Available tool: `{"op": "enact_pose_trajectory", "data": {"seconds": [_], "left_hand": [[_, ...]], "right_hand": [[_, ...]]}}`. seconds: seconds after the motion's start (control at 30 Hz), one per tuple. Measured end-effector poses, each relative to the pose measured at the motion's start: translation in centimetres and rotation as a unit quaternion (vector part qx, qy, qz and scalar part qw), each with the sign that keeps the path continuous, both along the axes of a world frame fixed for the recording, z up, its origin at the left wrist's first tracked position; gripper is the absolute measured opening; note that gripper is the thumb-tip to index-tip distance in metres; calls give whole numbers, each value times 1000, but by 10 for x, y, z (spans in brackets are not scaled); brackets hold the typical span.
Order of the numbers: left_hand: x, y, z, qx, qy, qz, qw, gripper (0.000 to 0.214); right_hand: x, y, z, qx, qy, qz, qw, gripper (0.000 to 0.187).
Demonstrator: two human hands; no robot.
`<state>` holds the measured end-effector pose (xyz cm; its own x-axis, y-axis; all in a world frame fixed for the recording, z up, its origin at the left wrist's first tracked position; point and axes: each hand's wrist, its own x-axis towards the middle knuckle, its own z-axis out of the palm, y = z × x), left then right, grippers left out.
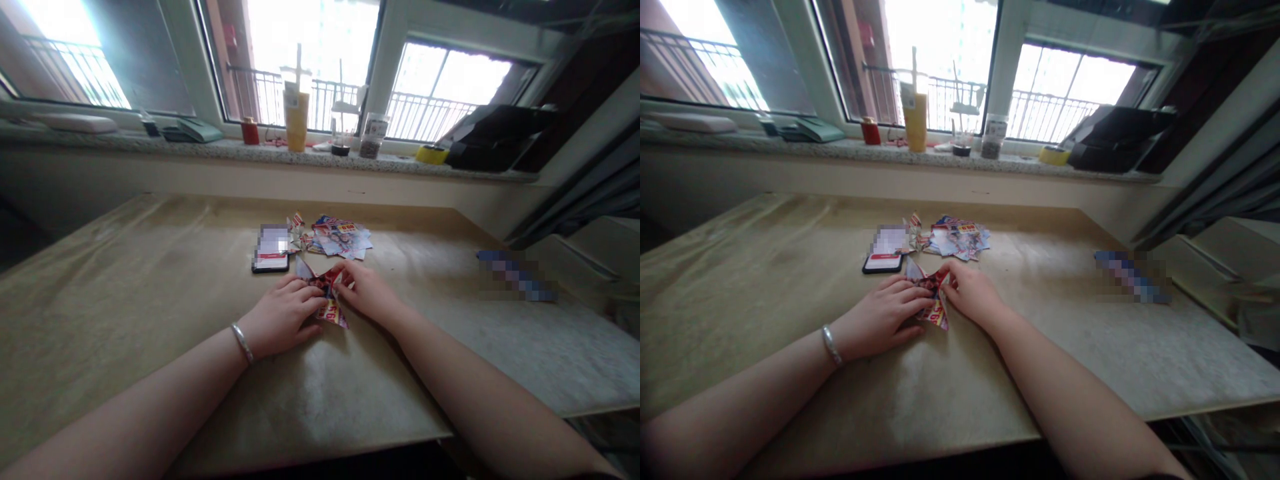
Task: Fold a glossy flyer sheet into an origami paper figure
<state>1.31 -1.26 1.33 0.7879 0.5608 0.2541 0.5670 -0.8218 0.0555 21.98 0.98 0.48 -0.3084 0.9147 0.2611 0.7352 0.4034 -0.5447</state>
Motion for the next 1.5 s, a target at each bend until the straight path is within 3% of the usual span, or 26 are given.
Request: {"op": "enact_pose_trajectory", "data": {"seconds": [0.33, 0.63, 0.87, 1.07, 1.5], "left_hand": [[0, 1, -1, 3, -12, -3, 1000, 35], [0, 3, 1, 26, -37, -4, 999, 18], [1, 2, 4, 22, -41, 5, 999, 27], [3, 2, 2, 35, -35, 10, 999, 12], [1, 4, -1, 11, -140, 17, 990, 4]], "right_hand": [[0, 0, -3, 17, 14, 1, 1000, 20], [-2, -4, 1, 25, 66, 15, 997, 17], [-3, -2, -3, 35, 119, 27, 992, 17], [-5, -4, -3, 24, 101, -7, 995, 6], [-3, -8, 2, 75, 65, 89, 991, 7]]}}
